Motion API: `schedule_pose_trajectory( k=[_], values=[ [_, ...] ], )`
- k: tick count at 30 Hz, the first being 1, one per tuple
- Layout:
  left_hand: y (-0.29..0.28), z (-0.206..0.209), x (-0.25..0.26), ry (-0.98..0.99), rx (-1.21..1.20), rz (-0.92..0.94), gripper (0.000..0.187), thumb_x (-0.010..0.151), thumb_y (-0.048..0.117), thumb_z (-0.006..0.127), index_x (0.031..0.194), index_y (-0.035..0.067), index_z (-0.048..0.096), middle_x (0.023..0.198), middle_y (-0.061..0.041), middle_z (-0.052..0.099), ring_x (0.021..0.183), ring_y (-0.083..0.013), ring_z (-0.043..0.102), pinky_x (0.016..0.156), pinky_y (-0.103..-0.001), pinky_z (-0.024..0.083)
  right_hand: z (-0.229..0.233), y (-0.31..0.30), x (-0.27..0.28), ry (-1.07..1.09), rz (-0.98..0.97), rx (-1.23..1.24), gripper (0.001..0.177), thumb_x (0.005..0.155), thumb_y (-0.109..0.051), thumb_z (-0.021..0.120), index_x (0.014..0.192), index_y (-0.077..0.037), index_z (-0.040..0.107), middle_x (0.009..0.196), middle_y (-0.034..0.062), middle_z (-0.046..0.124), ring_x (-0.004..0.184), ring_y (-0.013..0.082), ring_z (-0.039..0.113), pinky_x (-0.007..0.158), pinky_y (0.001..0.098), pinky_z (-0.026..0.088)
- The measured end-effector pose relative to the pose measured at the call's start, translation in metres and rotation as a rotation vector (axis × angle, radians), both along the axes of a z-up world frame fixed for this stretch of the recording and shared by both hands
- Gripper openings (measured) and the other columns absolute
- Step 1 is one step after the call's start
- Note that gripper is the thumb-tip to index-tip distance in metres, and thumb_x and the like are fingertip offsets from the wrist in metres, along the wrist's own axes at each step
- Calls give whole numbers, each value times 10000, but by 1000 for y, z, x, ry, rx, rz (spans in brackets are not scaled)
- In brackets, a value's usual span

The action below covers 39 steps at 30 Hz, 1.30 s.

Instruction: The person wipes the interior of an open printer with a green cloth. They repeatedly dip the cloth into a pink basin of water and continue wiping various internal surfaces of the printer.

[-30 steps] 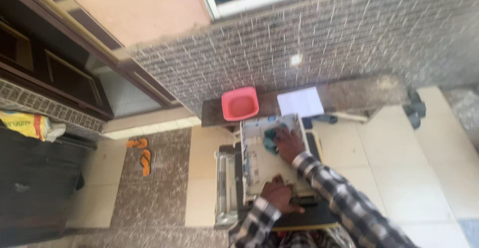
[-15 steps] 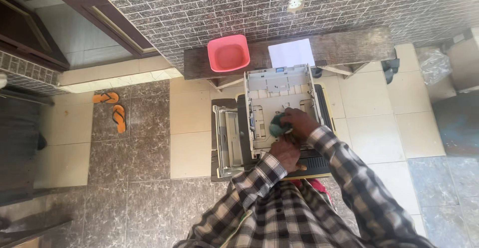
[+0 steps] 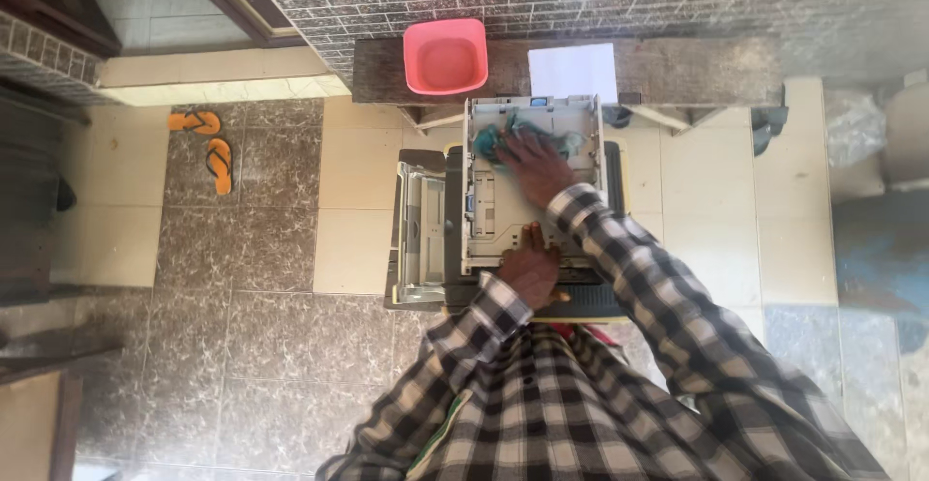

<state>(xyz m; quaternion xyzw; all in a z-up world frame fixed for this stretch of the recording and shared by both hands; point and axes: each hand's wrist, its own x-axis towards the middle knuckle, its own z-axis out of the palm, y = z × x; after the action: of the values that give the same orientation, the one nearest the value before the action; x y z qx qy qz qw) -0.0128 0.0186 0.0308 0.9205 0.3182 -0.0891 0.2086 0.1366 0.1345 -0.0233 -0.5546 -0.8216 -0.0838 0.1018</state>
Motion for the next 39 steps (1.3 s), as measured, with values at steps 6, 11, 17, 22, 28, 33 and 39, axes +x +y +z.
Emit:
schedule_pose_trajectory(
  k=[6, 11, 17, 22, 28, 33, 39],
  values=[
    [0, -20, 9, 21, -49, 86, 769, 728, 523, 882, 1258, 28, 629, 1557, -405, 297, 1434, -491, 387, 967, -526, 558, -7, 9, 35, 37, -4, -178, 576, 870, -101, 587, 1436, -15, 522, 1523, 200, 449, 1416, 419, 442, 1091, 511, 440],
    [-7, -28, 4, -132, -23, 230, 746, 588, 370, 954, 1235, 129, 671, 1551, -280, 414, 1392, -406, 480, 1032, -479, 511, -11, 5, 71, -16, -65, -128, 572, 880, -143, 556, 1423, 39, 534, 1462, 257, 469, 1362, 474, 452, 1105, 542, 411],
    [-16, -37, 6, -88, -68, 341, 743, 610, 349, 949, 1261, 131, 664, 1591, -212, 431, 1299, -383, 567, 1048, -474, 511, -19, -7, 80, -246, -162, -246, 587, 962, -227, 495, 1425, 134, 516, 1451, 370, 469, 1296, 541, 475, 1140, 634, 340],
    [-6, -30, 9, -131, -21, 291, 706, 563, 326, 975, 1182, 124, 703, 1544, -218, 442, 1330, -385, 539, 1022, -472, 505, -25, 2, 73, -237, -162, -266, 619, 968, -238, 467, 1470, 122, 439, 1482, 419, 384, 1285, 616, 429, 1073, 708, 326],
    [-14, -28, 10, -129, -48, 322, 689, 569, 311, 962, 1191, 147, 716, 1582, -198, 424, 1366, -361, 521, 1051, -454, 501, -36, -17, 51, -197, -26, -250, 589, 980, -204, 408, 1479, 108, 414, 1548, 392, 325, 1378, 618, 354, 1111, 683, 304],
    [-8, -26, 10, -128, -51, 289, 710, 580, 330, 961, 1211, 130, 705, 1576, -216, 407, 1385, -366, 499, 1050, -461, 497, -18, -42, 53, -163, 130, -148, 558, 953, -192, 501, 1451, 57, 475, 1524, 349, 381, 1360, 554, 400, 1086, 624, 388],
    [-8, -15, 9, -43, -27, 190, 683, 634, 391, 948, 1191, 85, 698, 1500, -254, 439, 1299, -394, 539, 971, -483, 543, 18, -64, 48, 22, 203, -350, 315, 859, -71, 682, 1172, -36, 688, 1369, 190, 538, 1236, 345, 565, 918, 458, 583]
  ],
)
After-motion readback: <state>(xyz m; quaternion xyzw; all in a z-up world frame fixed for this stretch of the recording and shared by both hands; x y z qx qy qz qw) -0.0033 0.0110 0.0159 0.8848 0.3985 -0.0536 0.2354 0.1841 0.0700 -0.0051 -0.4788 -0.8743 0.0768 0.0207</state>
